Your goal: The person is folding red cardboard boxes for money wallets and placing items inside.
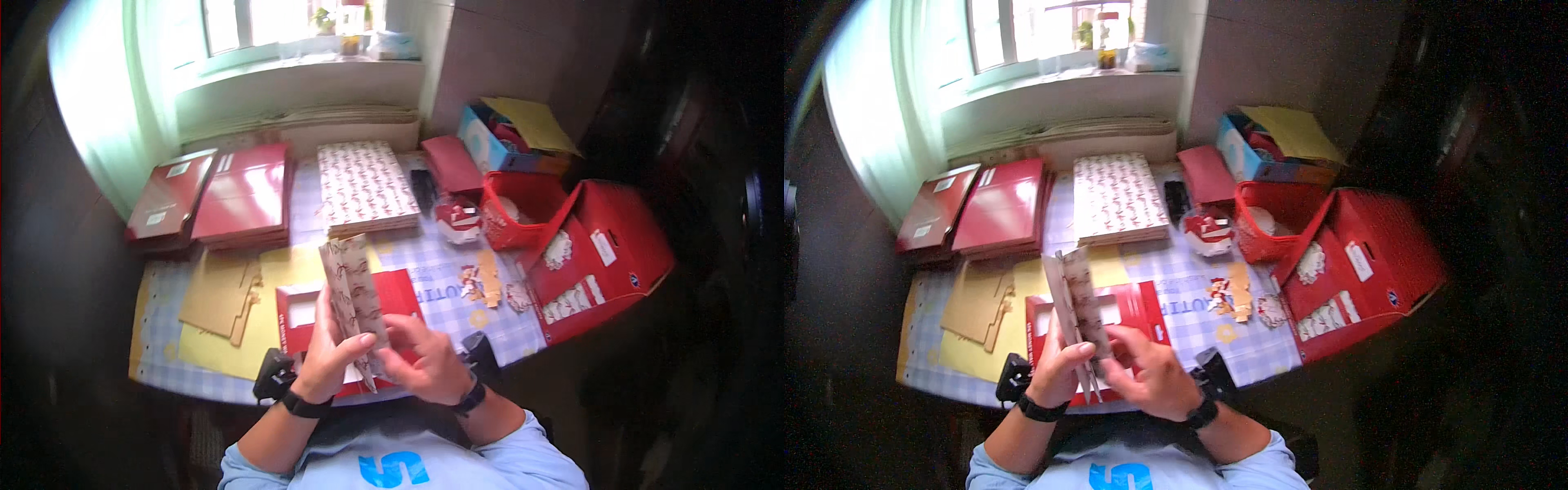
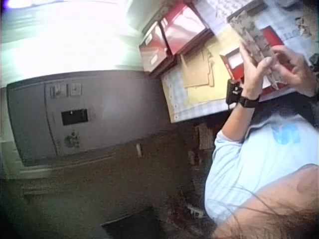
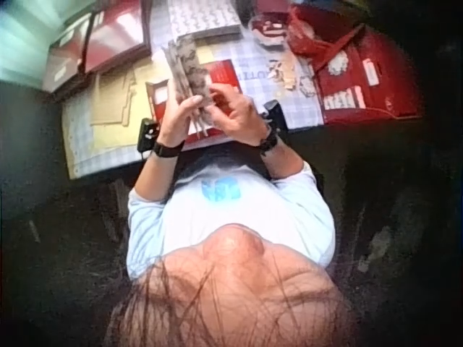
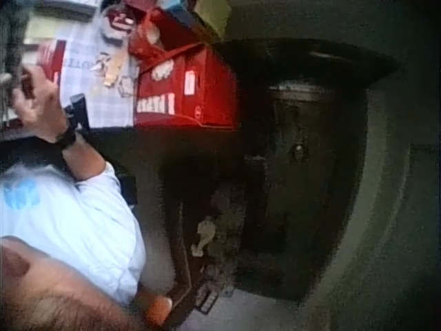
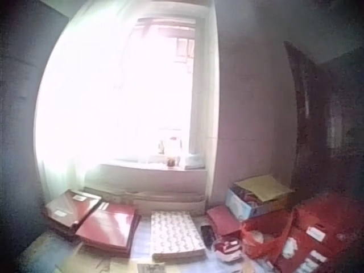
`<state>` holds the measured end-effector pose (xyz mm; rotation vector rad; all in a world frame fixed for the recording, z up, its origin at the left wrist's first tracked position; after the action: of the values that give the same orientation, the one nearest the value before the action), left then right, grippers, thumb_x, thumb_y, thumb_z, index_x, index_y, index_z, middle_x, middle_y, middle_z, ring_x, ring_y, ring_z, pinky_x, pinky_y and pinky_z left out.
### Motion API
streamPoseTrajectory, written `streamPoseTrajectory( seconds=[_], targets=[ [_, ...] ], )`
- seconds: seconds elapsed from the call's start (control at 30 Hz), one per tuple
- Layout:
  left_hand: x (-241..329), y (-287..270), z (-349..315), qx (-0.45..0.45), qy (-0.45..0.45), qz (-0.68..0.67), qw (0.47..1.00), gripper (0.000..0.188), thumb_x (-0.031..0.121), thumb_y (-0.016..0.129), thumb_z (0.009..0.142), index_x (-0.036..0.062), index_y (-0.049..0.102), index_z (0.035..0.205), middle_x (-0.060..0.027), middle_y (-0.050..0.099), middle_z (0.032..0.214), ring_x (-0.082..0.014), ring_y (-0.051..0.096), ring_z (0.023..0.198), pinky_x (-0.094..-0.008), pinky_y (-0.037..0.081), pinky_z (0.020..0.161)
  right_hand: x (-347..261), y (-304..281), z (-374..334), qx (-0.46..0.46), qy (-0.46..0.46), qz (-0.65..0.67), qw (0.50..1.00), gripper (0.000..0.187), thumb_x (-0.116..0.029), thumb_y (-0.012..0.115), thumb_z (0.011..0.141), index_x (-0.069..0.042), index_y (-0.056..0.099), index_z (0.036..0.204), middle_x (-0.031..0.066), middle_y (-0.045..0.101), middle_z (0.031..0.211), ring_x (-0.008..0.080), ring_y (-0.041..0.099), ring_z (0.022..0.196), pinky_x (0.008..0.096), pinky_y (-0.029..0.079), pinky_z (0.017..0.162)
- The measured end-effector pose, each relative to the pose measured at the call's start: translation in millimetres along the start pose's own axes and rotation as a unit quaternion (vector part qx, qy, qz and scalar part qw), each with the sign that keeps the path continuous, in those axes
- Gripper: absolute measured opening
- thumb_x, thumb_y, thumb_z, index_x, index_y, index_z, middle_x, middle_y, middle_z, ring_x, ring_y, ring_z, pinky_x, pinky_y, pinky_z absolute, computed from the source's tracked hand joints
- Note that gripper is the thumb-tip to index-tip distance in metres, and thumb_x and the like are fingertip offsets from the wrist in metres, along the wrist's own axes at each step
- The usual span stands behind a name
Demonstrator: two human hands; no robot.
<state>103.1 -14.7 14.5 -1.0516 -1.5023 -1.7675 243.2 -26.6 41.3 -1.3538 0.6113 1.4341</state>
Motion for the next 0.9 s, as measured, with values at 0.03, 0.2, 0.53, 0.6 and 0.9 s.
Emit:
streamPoseTrajectory(
  seconds=[0.03, 0.2, 0.53, 0.6, 0.9],
  targets=[
    [3, 5, 1, 0.001, -0.016, 0.016, 1.0, 0.105, 0.017, 0.075, 0.073, 0.0029, 0.002, 0.147, -0.0145, 0.035, 0.137, -0.0245, 0.041, 0.126, -0.0383, 0.037, 0.104, -1, 2, -1, 0.026, -0.033, -0.028, 0.999, 0.046, -0.008, 0.064, 0.084, -0.001, 0.047, 0.126, 0.0164, 0.067, 0.091, 0.0229, 0.069, 0.081, 0.0319, 0.055, 0.069],
    [13, -4, 8, 0.035, 0.003, 0.072, 0.997, 0.107, 0.01, 0.079, 0.07, 0.0045, 0.005, 0.147, -0.0124, 0.04, 0.131, -0.0209, 0.048, 0.117, -0.0333, 0.047, 0.093, -13, 12, 10, 0.025, -0.084, -0.071, 0.994, 0.057, -0.004, 0.064, 0.079, -0.001, 0.042, 0.132, 0.02, 0.066, 0.088, 0.0294, 0.069, 0.081, 0.035, 0.055, 0.069],
    [29, -52, 43, 0.059, 0.029, 0.069, 0.995, 0.09, 0.012, 0.072, 0.069, 0.0012, 0.021, 0.143, -0.01, 0.049, 0.126, -0.019, 0.05, 0.116, -0.0325, 0.041, 0.098, 17, -39, 66, 0.008, -0.058, -0.159, 0.986, 0.05, -0.03, 0.069, 0.084, 0.001, 0.055, 0.121, 0.0208, 0.064, 0.108, 0.0292, 0.065, 0.094, 0.0363, 0.052, 0.08],
    [32, -60, 48, 0.063, 0.038, 0.073, 0.995, 0.09, 0.013, 0.072, 0.07, 0.001, 0.021, 0.144, -0.0112, 0.047, 0.131, -0.0196, 0.049, 0.118, -0.0325, 0.04, 0.1, 30, -86, 94, 0.119, -0.123, -0.346, 0.923, 0.04, -0.025, 0.072, 0.081, 0.0, 0.061, 0.11, 0.0176, 0.065, 0.105, 0.0292, 0.064, 0.094, 0.0365, 0.05, 0.083],
    [17, -70, 54, 0.084, 0.071, 0.025, 0.994, 0.101, 0.013, 0.074, 0.071, -0.0024, 0.008, 0.147, -0.0164, 0.041, 0.136, -0.0231, 0.047, 0.123, -0.0355, 0.039, 0.103, 83, -208, 193, 0.022, 0.025, -0.699, 0.714, 0.051, -0.023, 0.076, 0.068, -0.008, 0.06, 0.114, 0.0108, 0.061, 0.115, 0.0304, 0.051, 0.114, 0.0436, 0.036, 0.099]
  ],
)
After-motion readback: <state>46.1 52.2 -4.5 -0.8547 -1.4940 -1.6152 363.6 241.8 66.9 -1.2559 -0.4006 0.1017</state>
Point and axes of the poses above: each hand's wrist, its own z-axis towards the middle knuckle, its own y-axis out of the palm, x = y × z, the point moved 5 cm from there along z, towards the middle knuckle
